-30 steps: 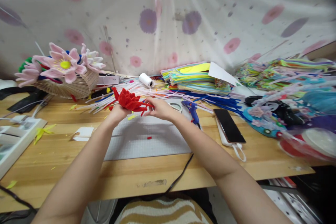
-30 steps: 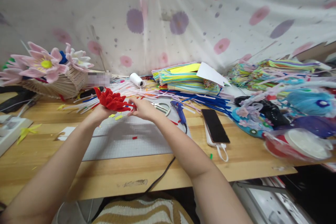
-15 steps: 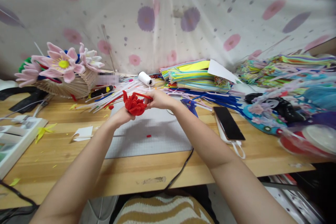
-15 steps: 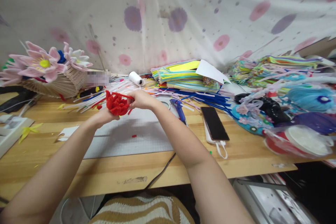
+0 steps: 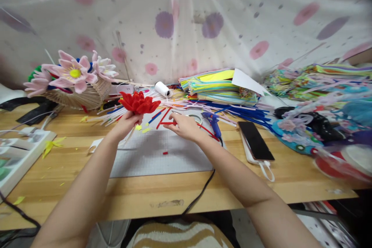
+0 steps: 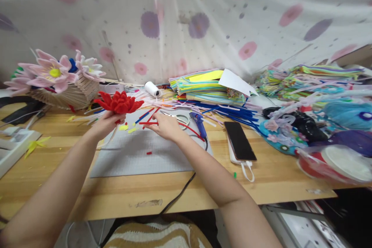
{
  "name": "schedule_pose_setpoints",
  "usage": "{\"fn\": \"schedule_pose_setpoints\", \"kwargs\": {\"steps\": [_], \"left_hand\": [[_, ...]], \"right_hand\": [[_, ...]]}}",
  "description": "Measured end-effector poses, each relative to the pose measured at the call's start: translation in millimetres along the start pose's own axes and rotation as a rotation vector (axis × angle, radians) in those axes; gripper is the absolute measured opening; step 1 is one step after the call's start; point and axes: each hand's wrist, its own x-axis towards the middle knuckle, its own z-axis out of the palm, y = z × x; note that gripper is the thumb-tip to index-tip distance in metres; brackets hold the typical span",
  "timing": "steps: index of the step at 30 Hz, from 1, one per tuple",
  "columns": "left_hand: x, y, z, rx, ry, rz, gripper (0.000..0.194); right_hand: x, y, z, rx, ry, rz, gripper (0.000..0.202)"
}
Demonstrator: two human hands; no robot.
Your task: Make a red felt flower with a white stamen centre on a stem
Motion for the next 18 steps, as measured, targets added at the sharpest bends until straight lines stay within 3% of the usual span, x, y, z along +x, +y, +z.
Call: {"fn": "schedule_pose_setpoints", "kwargs": {"steps": [3,6,8,11,13,16,18], "left_hand": [[12,4,-1.3,0.145,0.01,0.084,0.012],[23,25,-3.3,0.364,0.181,0.12,0.01],[29,45,-5.3,0.354,0.259,0.048,0.011],[32,71,-6.9,0.071,0.149,-0.082,0.005],[31,80,-5.5,-0.078,0.019,-0.186,0.016],[24,72,0.6,-0.286,-0.102,-0.332,0.027],[18,57,5.7,-0.576,-0.129,-0.494,0.028]], "right_hand": [[4,3,11,-0.053,0.019,-0.052,0.061],[9,4,17,-0.113,0.028,-0.096,0.056],[12,4,19,-0.151,0.03,-0.102,0.047],[14,4,22,-0.197,0.009,-0.08,0.037],[15,4,23,-0.21,-0.007,-0.064,0.034],[16,1,23,-0.18,0.002,-0.028,0.033],[17,-3,20,-0.133,0.029,-0.011,0.034]]}}
